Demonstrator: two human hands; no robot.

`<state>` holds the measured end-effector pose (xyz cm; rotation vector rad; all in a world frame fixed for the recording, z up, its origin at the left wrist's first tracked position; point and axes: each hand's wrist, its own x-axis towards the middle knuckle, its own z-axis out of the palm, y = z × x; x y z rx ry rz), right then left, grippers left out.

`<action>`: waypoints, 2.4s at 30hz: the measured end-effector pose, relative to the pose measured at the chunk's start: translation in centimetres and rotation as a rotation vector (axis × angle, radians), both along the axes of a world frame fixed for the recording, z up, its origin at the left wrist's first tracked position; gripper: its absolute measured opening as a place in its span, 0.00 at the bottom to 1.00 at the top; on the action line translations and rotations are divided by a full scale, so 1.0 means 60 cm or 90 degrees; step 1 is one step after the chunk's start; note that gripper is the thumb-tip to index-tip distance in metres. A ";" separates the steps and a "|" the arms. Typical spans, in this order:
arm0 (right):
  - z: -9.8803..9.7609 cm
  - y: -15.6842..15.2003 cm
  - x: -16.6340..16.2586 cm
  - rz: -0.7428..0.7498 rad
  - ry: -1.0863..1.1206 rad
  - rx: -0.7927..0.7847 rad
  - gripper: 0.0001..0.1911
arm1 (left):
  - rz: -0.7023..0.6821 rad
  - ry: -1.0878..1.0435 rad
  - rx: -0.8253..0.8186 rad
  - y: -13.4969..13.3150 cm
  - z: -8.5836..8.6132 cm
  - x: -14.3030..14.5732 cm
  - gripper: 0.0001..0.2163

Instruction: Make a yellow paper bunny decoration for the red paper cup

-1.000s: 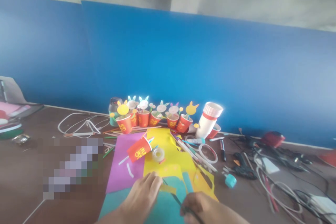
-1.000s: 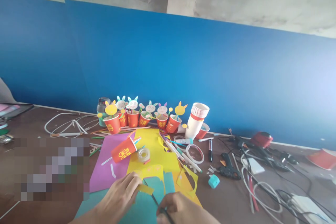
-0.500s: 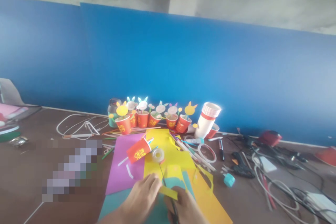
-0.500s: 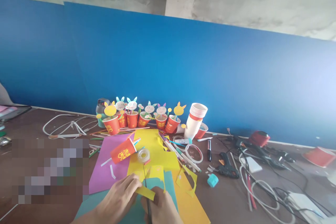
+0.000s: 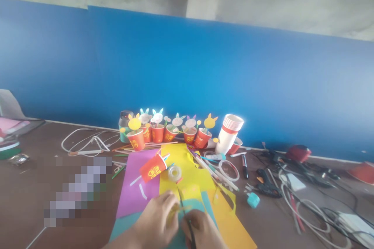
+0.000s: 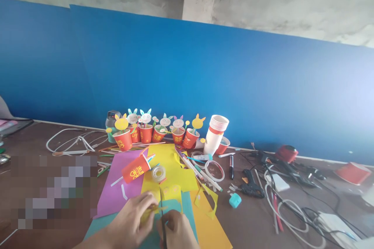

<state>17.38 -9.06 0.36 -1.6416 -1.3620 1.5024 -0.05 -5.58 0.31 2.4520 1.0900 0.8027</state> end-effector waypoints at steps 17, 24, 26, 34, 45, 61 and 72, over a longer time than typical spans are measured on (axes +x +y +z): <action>0.046 0.003 0.032 0.044 -0.151 -0.039 0.05 | -0.012 0.226 -0.168 0.102 0.060 0.118 0.21; 0.058 0.000 0.078 0.151 -0.286 0.067 0.03 | 0.043 -0.023 -0.358 0.112 0.029 0.140 0.23; 0.077 -0.008 0.106 0.177 -0.330 0.079 0.07 | 0.059 -0.097 -0.396 0.120 0.029 0.134 0.21; 0.109 0.037 0.169 0.078 -0.101 0.039 0.14 | 0.151 -0.449 -0.532 0.124 0.057 0.082 0.12; 0.022 0.110 0.031 -0.198 0.303 0.281 0.26 | 0.069 -0.703 -0.574 0.084 0.017 0.103 0.15; -0.033 0.085 0.033 -0.046 0.220 0.250 0.27 | 0.226 -0.942 -0.669 0.072 0.018 0.123 0.14; -0.032 0.081 0.034 -0.025 0.248 0.293 0.31 | 0.161 -0.863 -0.653 0.056 0.015 0.126 0.19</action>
